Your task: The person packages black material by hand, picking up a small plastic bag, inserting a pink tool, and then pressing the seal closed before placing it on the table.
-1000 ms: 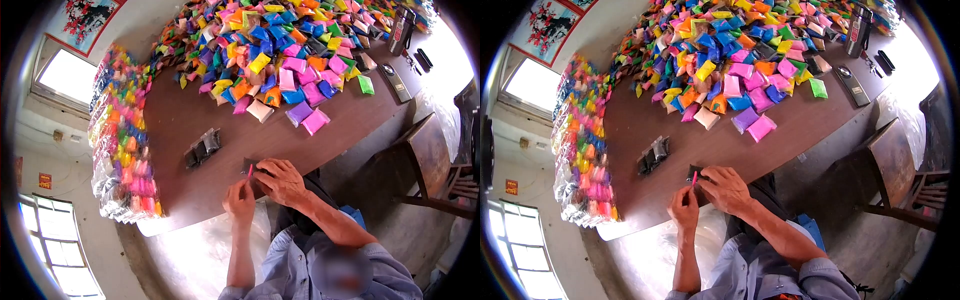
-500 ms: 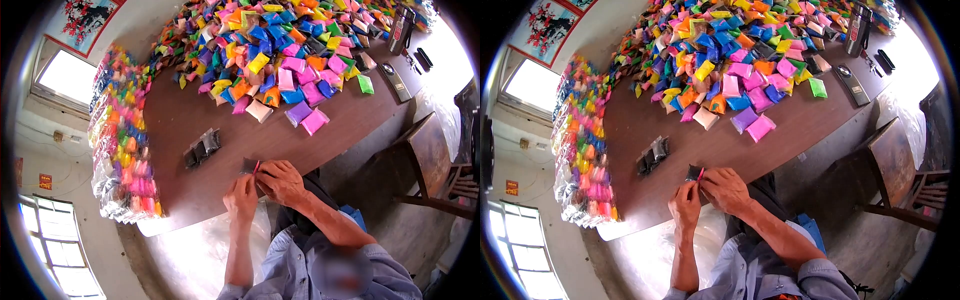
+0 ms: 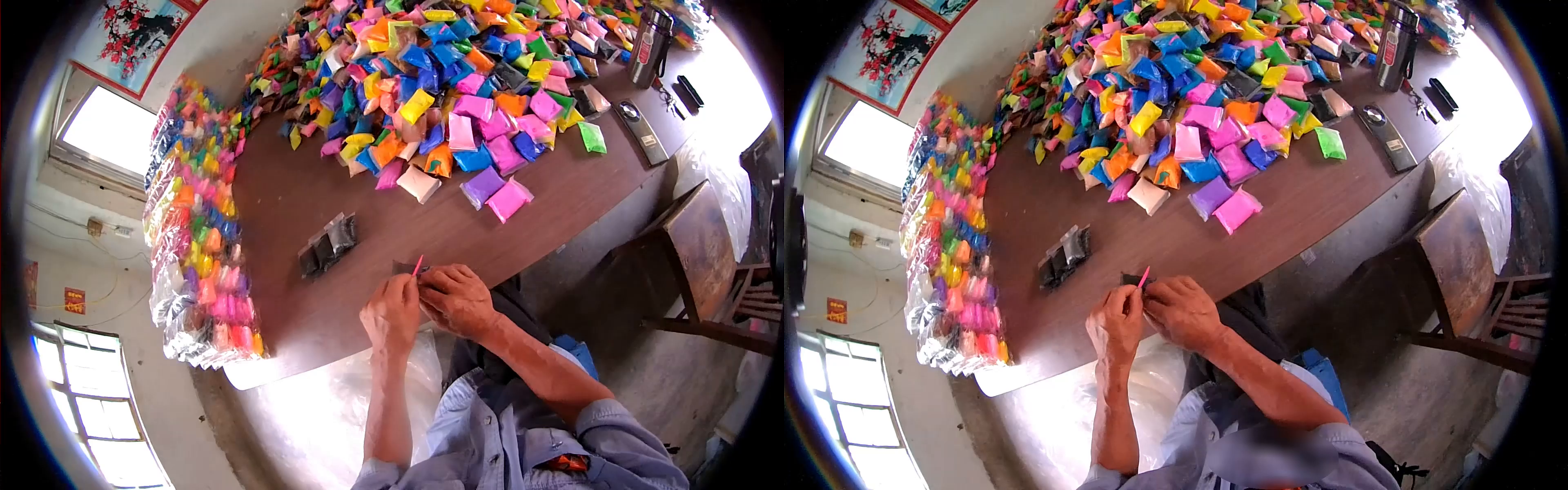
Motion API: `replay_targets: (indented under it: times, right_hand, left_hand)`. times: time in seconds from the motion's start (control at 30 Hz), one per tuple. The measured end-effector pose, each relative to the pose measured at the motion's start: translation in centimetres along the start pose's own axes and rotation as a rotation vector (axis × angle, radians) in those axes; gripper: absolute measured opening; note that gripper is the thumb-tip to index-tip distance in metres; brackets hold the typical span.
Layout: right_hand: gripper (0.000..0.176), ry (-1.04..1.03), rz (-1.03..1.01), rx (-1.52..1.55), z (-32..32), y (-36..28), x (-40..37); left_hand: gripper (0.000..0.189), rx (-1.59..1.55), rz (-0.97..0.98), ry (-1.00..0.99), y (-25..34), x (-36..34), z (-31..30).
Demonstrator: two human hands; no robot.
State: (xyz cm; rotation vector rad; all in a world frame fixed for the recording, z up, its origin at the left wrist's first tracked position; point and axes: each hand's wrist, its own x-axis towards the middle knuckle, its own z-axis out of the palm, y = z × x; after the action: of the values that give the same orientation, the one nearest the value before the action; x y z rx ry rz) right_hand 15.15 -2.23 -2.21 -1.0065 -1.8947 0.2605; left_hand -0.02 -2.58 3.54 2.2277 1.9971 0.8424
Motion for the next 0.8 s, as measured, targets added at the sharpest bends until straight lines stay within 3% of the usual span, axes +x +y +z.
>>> replay_targets:
  times: [0.17,0.33,0.4,0.57,0.7,0.8]
  right_hand:
    - [0.015,0.018,-0.02,-0.005,0.1,0.0,0.2]
    - [0.012,0.025,0.041,0.036,0.3,-0.4,0.3]
    - [0.014,0.019,0.044,0.027,0.3,-0.4,0.3]
    - [0.016,0.046,0.054,0.054,0.1,-0.7,0.5]
    - [0.016,0.028,0.097,0.053,-0.1,-0.8,0.4]
    - [0.019,-0.033,0.097,0.005,-0.1,-0.5,0.1]
  left_hand:
    - [0.005,0.198,-0.09,-0.037,-2.6,0.5,-1.1]
    - [0.006,-0.016,-0.137,0.077,-4.2,0.8,-2.0]
    - [0.007,-0.072,-0.04,0.207,-5.3,0.7,-1.2]
    - [0.01,-0.233,-0.168,0.127,-6.3,-0.6,-0.4]
    - [0.015,-0.237,-0.342,0.029,-3.9,-2.0,-0.8]
    - [0.016,-0.259,-0.356,0.04,-2.6,-3.5,-0.6]
